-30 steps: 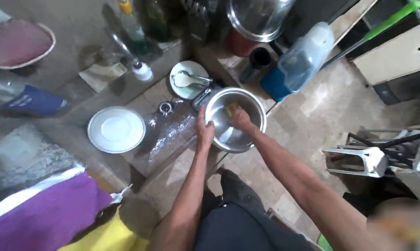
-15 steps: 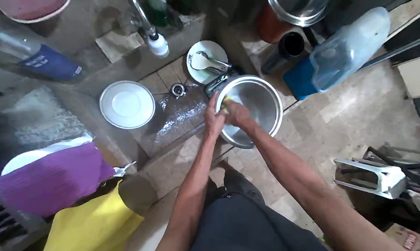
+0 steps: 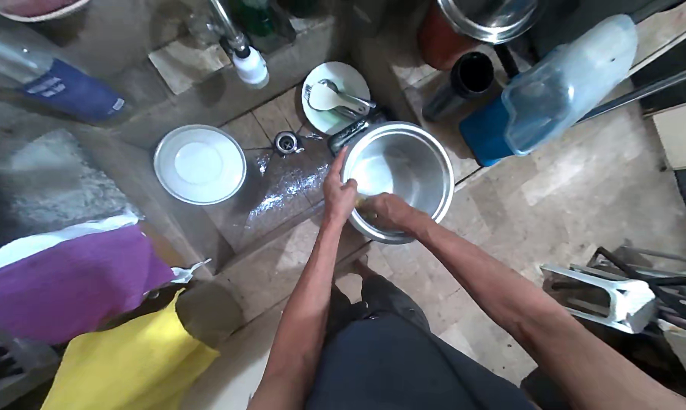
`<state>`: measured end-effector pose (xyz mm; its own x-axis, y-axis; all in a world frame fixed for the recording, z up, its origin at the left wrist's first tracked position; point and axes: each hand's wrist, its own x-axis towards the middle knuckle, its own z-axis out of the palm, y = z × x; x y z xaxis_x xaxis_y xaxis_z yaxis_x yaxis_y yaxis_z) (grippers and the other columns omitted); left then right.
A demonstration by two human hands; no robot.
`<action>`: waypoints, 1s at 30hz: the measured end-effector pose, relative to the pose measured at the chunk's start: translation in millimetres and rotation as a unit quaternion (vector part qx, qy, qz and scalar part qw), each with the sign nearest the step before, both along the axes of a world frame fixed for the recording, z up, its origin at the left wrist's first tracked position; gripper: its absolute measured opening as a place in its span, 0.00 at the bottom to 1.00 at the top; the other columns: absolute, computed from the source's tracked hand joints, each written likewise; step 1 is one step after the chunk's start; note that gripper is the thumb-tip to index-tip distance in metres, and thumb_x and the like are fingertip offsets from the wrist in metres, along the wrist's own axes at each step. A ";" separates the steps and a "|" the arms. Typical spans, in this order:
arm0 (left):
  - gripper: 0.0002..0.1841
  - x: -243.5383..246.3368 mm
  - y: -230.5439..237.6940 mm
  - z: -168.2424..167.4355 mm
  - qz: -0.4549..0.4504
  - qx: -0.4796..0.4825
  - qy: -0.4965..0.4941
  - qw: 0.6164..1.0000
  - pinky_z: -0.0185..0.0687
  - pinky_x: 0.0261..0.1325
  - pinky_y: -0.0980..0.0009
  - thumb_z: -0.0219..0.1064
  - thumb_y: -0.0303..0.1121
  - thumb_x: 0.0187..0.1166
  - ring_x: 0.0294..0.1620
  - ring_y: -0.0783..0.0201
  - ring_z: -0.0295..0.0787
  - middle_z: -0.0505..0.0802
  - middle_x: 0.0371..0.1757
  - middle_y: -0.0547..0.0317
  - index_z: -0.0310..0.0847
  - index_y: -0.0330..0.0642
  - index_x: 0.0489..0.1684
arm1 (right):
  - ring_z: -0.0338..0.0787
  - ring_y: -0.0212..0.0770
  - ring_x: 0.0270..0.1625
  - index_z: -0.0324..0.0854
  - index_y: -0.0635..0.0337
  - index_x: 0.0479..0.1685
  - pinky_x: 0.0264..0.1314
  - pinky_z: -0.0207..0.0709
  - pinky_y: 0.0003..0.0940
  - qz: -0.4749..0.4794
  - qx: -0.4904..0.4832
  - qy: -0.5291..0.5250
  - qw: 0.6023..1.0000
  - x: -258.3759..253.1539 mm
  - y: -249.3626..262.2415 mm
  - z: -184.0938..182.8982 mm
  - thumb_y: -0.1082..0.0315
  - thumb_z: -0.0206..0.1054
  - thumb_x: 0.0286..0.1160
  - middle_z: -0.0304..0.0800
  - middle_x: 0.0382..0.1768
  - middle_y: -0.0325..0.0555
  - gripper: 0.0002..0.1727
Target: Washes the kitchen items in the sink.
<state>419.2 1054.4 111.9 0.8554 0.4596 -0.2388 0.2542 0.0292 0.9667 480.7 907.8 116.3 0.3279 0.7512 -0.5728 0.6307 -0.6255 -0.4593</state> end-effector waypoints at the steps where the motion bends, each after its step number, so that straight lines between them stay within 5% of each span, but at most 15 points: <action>1: 0.38 -0.1 -0.7 1.7 0.003 0.000 0.001 1.000 0.77 0.79 0.59 0.58 0.16 0.72 0.80 0.63 0.78 0.79 0.84 0.55 0.65 0.49 0.89 | 0.90 0.61 0.62 0.90 0.55 0.57 0.62 0.81 0.67 0.032 0.006 -0.015 0.999 -0.1 -2.1 -0.3 0.68 0.70 0.73 0.92 0.57 0.56 0.15; 3: 0.38 0.1 0.2 4.6 0.000 -0.002 0.009 1.000 0.75 0.81 0.58 0.58 0.17 0.73 0.81 0.63 0.77 0.78 0.84 0.55 0.65 0.48 0.89 | 0.86 0.61 0.67 0.89 0.57 0.58 0.68 0.79 0.62 0.088 0.044 -0.075 0.992 5.1 4.1 -3.5 0.74 0.68 0.75 0.90 0.62 0.54 0.15; 5: 0.37 1.4 2.3 4.9 -0.004 -0.001 0.012 1.000 0.77 0.80 0.57 0.60 0.17 0.74 0.79 0.61 0.79 0.79 0.83 0.53 0.65 0.47 0.89 | 0.77 0.63 0.77 0.85 0.57 0.68 0.83 0.64 0.63 0.105 0.052 -0.112 0.987 20.8 16.1 -0.6 0.81 0.67 0.70 0.85 0.70 0.56 0.24; 9: 0.38 1.7 0.2 1.9 -0.009 0.005 0.008 1.000 0.76 0.80 0.57 0.60 0.17 0.71 0.80 0.61 0.78 0.79 0.84 0.53 0.65 0.47 0.89 | 0.75 0.69 0.78 0.75 0.61 0.79 0.80 0.62 0.69 0.007 -0.043 -0.188 0.981 47.7 5.1 10.9 0.77 0.73 0.65 0.80 0.74 0.64 0.35; 14: 0.38 0.7 -2.5 -0.3 0.019 0.005 -0.004 1.000 0.77 0.80 0.59 0.60 0.15 0.69 0.80 0.63 0.78 0.80 0.83 0.57 0.70 0.47 0.87 | 0.85 0.70 0.66 0.86 0.69 0.58 0.72 0.68 0.73 -0.090 -0.266 -0.143 0.949 32.8 -16.4 44.0 0.63 0.68 0.79 0.87 0.60 0.69 0.18; 16: 0.38 0.0 -2.3 -0.7 0.032 0.003 -0.010 0.999 0.76 0.80 0.59 0.60 0.15 0.68 0.80 0.63 0.78 0.80 0.83 0.56 0.71 0.46 0.86 | 0.85 0.71 0.63 0.87 0.69 0.50 0.60 0.75 0.75 -0.078 -0.288 -0.067 0.952 16.2 -15.7 41.5 0.60 0.75 0.70 0.87 0.57 0.70 0.19; 18: 0.36 0.3 -3.9 -1.2 0.040 -0.003 -0.019 0.999 0.75 0.81 0.61 0.60 0.15 0.70 0.81 0.64 0.77 0.80 0.83 0.57 0.72 0.46 0.85 | 0.87 0.67 0.60 0.89 0.64 0.49 0.58 0.78 0.72 -0.066 -0.220 -0.004 0.973 10.2 -9.4 24.3 0.58 0.77 0.65 0.89 0.53 0.65 0.20; 20: 0.33 0.9 -5.2 -2.8 0.038 -0.008 -0.032 0.999 0.74 0.82 0.62 0.61 0.18 0.76 0.81 0.64 0.77 0.79 0.84 0.55 0.70 0.45 0.86 | 0.90 0.62 0.57 0.90 0.62 0.55 0.62 0.79 0.68 -0.122 -0.063 0.058 0.989 9.9 6.4 2.5 0.59 0.73 0.73 0.92 0.50 0.62 0.18; 22: 0.30 1.0 -2.8 -3.3 0.031 -0.004 -0.030 0.999 0.73 0.83 0.62 0.63 0.24 0.81 0.81 0.63 0.77 0.79 0.83 0.53 0.69 0.44 0.87 | 0.92 0.57 0.53 0.89 0.61 0.56 0.61 0.81 0.66 -0.216 0.062 0.075 0.972 8.1 29.3 -12.9 0.61 0.69 0.77 0.94 0.47 0.58 0.16; 24: 0.29 0.2 -2.2 -3.3 0.022 -0.001 -0.019 1.000 0.73 0.83 0.60 0.64 0.28 0.83 0.80 0.62 0.78 0.81 0.82 0.51 0.68 0.45 0.87 | 0.92 0.56 0.54 0.89 0.61 0.58 0.62 0.81 0.64 -0.247 0.077 0.091 0.962 4.4 29.9 -15.1 0.60 0.68 0.79 0.94 0.48 0.57 0.17; 28: 0.30 0.7 -2.9 -2.1 0.025 -0.006 -0.006 1.000 0.75 0.81 0.59 0.64 0.26 0.82 0.80 0.62 0.78 0.80 0.82 0.54 0.68 0.48 0.88 | 0.88 0.65 0.61 0.89 0.62 0.57 0.63 0.77 0.70 -0.135 -0.151 0.052 0.978 6.5 -8.2 14.8 0.56 0.74 0.73 0.90 0.55 0.65 0.21; 30: 0.31 0.8 -1.8 -1.2 0.022 -0.005 -0.009 1.000 0.73 0.82 0.60 0.63 0.25 0.82 0.80 0.63 0.77 0.79 0.83 0.54 0.67 0.47 0.88 | 0.85 0.69 0.66 0.86 0.64 0.60 0.62 0.77 0.73 -0.173 -0.208 -0.027 0.962 23.6 -24.0 17.2 0.57 0.70 0.76 0.87 0.61 0.68 0.22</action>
<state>420.0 1052.6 110.6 0.8383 0.4951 -0.2284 0.2351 0.0497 0.9707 504.3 883.9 133.5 0.5550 0.3008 -0.7756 0.3666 -0.9253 -0.0966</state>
